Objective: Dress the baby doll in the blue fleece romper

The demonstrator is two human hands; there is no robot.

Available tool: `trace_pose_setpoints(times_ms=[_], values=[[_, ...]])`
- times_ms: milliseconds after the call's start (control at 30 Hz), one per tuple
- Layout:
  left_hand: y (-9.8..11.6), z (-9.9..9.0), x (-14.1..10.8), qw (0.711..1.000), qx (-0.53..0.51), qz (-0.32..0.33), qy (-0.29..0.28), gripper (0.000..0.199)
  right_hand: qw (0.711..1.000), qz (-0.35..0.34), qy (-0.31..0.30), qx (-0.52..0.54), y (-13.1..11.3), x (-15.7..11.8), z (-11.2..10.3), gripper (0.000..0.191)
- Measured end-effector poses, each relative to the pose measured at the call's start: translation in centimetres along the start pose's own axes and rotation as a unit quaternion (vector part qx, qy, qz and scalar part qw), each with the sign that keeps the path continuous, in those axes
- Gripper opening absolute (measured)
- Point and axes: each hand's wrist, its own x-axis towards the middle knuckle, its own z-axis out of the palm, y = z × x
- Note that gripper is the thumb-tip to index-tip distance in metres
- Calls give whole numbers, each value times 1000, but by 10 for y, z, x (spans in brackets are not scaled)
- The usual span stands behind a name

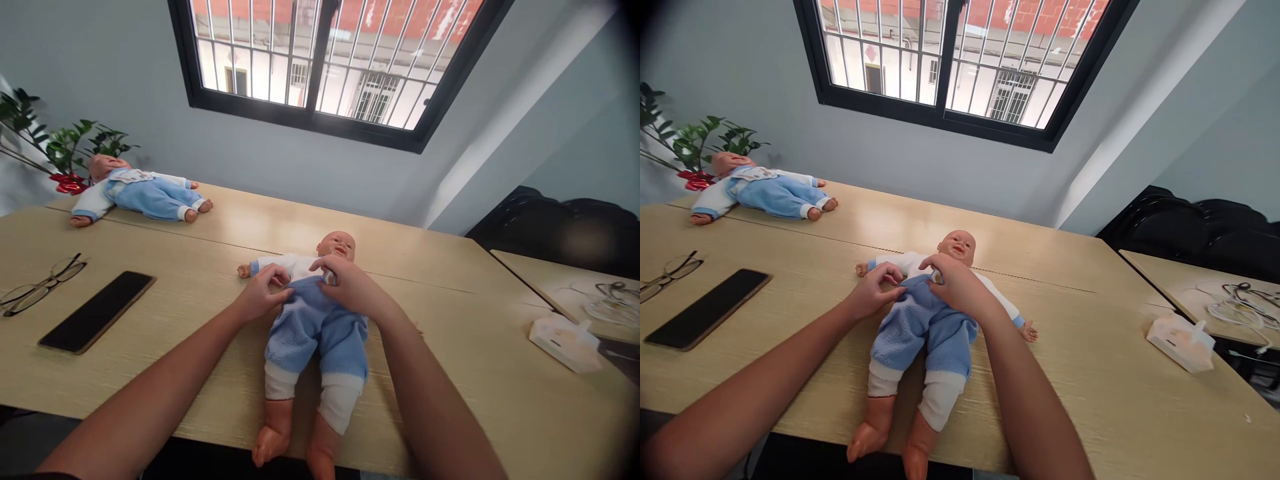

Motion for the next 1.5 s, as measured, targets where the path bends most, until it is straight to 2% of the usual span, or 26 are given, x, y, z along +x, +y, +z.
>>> trace_pose_setpoints(times_ms=[67, 167, 300, 400, 467, 533, 633, 700, 800, 967, 1067, 1133, 1233, 1267, 1300, 1400, 1433, 1500], values=[[0, 1, 0, 1000, -2, -10, -3, 27, 1000, -3, -7, -2, -1, 0, 1, 29], [0, 1, 1, 1000, 18, -16, 2, 20, 1000, 20, -19, -14, -3, -1, 1, 33], [1, 0, 2, 996, 58, -11, 68, 15, 990, 112, -77, -42, -1, -5, -1, 50], [4, 1, 1, 986, 98, -18, 132, 12, 984, 135, -98, -62, -2, -6, -1, 34], [6, 5, 0, 977, 128, -28, 169, 10, 985, 134, -74, -75, -4, -4, 1, 21], [9, 8, -1, 971, 154, -30, 181, 8, 988, 126, -35, -79, -7, -2, 4, 15], [11, 11, -2, 971, 165, -33, 167, 8, 994, 90, 15, -56, -11, 2, 10, 15], [11, 11, -1, 973, 161, -43, 159, 9, 998, 52, 23, -36, -12, 5, 13, 15], [10, 10, -1, 974, 144, -69, 162, 10, 1000, 11, 10, -21, -9, 7, 15, 11], [6, 11, -2, 976, 146, -99, 126, 16, 1000, 2, -22, 0, -3, 3, 10, 15], [5, 10, -1, 974, 174, -100, 104, 18, 998, -7, -48, 28, -5, 5, 8, 28], [6, 9, 0, 974, 176, -98, 105, 19, 999, -11, -23, 32, -7, 18, 10, 35], [10, 8, 0, 976, 165, -92, 111, 20, 999, -14, 24, -17, -6, 61, 23, 26], [11, 8, 0, 975, 165, -94, 113, 19, 999, -15, 7, -43, -4, 79, 29, 23], [13, 8, -1, 974, 166, -97, 116, 17, 997, -15, -37, -72, -2, 98, 36, 23], [17, 7, -2, 969, 185, -100, 126, 13, 965, 22, -211, -153, 2, 146, 57, 45], [17, 6, -3, 968, 195, -94, 127, 14, 953, 29, -250, -167, 4, 157, 62, 49], [18, 5, -3, 966, 210, -74, 128, 13, 942, 20, -286, -173, 6, 167, 69, 42]])
